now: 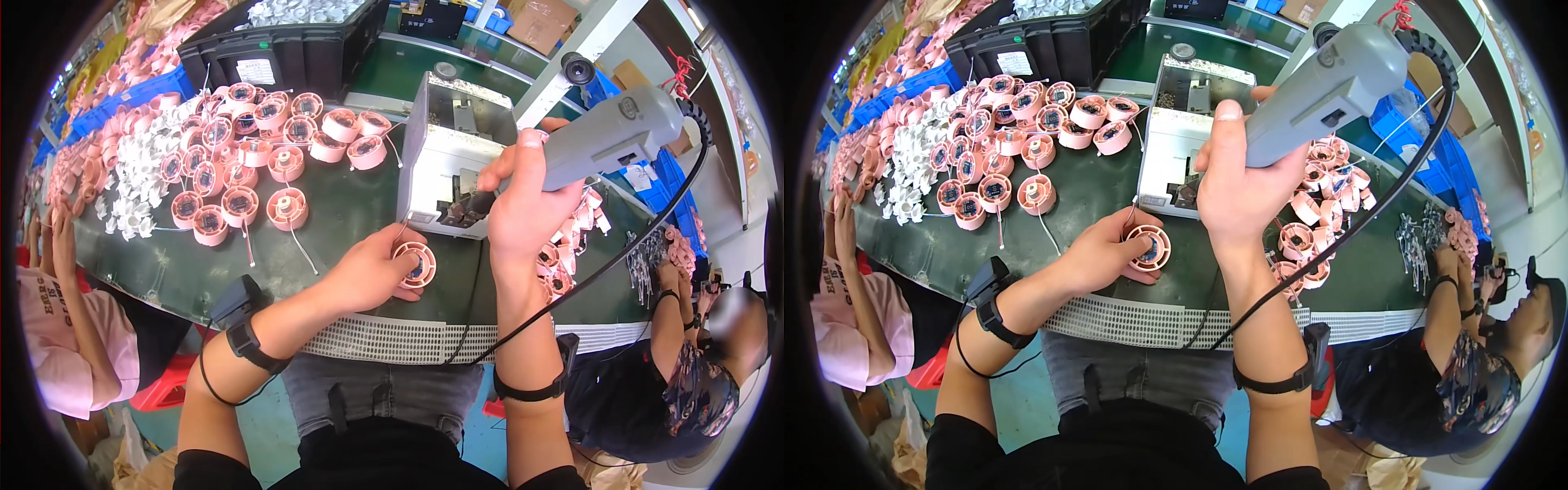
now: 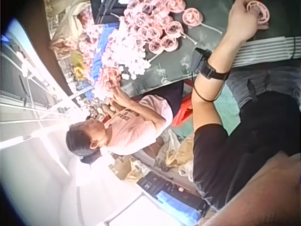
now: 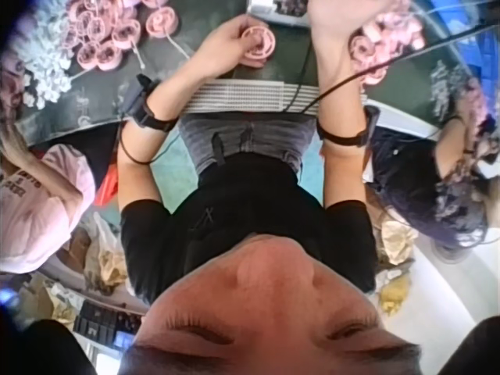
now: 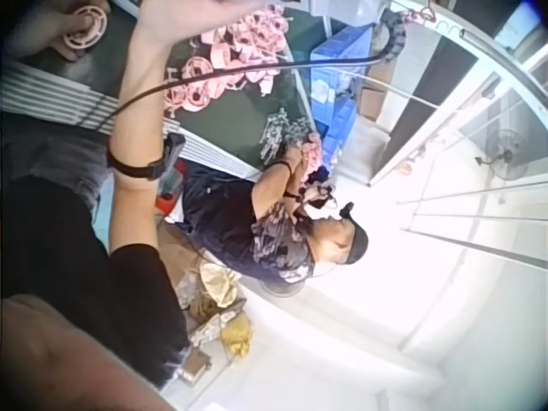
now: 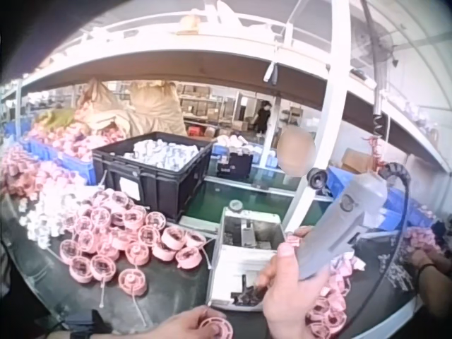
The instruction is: Connect wires to plastic electronic components using a handheld electric tool on an assembly line.
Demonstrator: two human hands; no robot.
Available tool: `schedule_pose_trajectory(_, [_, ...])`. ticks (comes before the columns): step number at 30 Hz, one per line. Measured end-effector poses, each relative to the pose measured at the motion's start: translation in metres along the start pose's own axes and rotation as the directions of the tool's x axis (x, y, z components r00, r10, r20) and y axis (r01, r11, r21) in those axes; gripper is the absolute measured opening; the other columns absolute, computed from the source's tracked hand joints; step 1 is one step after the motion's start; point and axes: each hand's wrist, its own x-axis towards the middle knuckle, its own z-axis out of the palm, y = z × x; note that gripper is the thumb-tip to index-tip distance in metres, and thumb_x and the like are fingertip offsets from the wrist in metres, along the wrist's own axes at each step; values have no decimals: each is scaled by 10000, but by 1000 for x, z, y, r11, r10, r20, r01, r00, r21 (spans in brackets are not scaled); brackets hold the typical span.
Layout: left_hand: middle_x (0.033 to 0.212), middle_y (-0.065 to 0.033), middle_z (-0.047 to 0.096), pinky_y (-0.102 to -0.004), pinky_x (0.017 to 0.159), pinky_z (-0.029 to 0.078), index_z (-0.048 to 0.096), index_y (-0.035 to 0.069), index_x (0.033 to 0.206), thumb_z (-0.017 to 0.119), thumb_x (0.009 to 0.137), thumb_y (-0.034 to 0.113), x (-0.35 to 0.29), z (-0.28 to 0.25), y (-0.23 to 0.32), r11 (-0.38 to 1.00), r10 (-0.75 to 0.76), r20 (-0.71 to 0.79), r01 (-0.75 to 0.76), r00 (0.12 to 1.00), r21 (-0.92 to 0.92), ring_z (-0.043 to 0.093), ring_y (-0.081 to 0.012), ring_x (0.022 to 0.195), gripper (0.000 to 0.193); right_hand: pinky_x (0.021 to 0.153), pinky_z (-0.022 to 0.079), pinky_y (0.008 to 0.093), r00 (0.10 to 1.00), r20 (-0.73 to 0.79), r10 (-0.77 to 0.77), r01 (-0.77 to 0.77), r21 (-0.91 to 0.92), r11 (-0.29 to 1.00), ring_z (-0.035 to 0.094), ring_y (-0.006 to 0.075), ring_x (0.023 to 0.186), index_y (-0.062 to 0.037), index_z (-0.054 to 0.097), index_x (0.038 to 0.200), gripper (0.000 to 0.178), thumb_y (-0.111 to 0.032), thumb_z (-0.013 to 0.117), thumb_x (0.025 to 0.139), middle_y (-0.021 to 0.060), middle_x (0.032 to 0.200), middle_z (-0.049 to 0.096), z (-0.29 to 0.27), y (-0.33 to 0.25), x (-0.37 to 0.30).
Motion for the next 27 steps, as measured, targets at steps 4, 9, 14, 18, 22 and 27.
schedule_pose_trajectory(4, [1010,-91,599,-336,726,600,470,-11,1189,485,978,108,2,-1,-2,1000,3,-10,-3,1000,11,656,-182,806,243,439,416,300,999,40,24,-25,32,999,450,143,443,42,402,1169,288,-121,496,950,52,562,453,-5,-1,-15])
schedule_pose_trajectory(9, [1023,-107,598,-338,707,605,478,-19,1179,490,970,113,3,1,-1,999,4,-22,-3,1000,40,658,-187,829,247,441,429,305,987,89,135,-149,181,972,435,137,459,21,353,1258,362,-107,484,946,50,601,441,-9,-6,-54])
schedule_pose_trajectory(14, [1010,-117,589,-342,703,608,487,-27,1162,493,968,122,1,1,2,999,25,-35,-24,999,29,660,-182,859,245,449,440,318,976,132,172,-198,225,954,449,146,472,9,349,1267,378,-121,496,945,58,608,456,-4,-1,-64])
schedule_pose_trajectory(18, [995,-110,585,-342,710,606,489,-29,1144,493,972,131,-1,2,2,999,22,-38,-21,999,26,662,-176,860,235,459,449,320,972,166,166,-202,231,952,455,147,479,5,350,1268,369,-118,487,948,65,616,466,-2,1,-66])
schedule_pose_trajectory(22, [980,-110,588,-334,710,604,490,-27,1135,492,972,130,-2,2,3,999,27,-32,-26,999,28,665,-176,860,226,467,453,320,969,186,160,-199,214,956,455,148,481,2,349,1272,363,-112,474,951,69,621,466,-3,1,-67])
schedule_pose_trajectory(27, [983,-121,588,-326,714,602,492,-23,1138,490,965,119,-1,3,2,999,27,-28,-26,999,34,666,-180,862,224,500,426,239,965,132,225,-257,327,910,505,102,469,71,378,1207,359,-92,537,929,36,555,508,1,-1,-66])
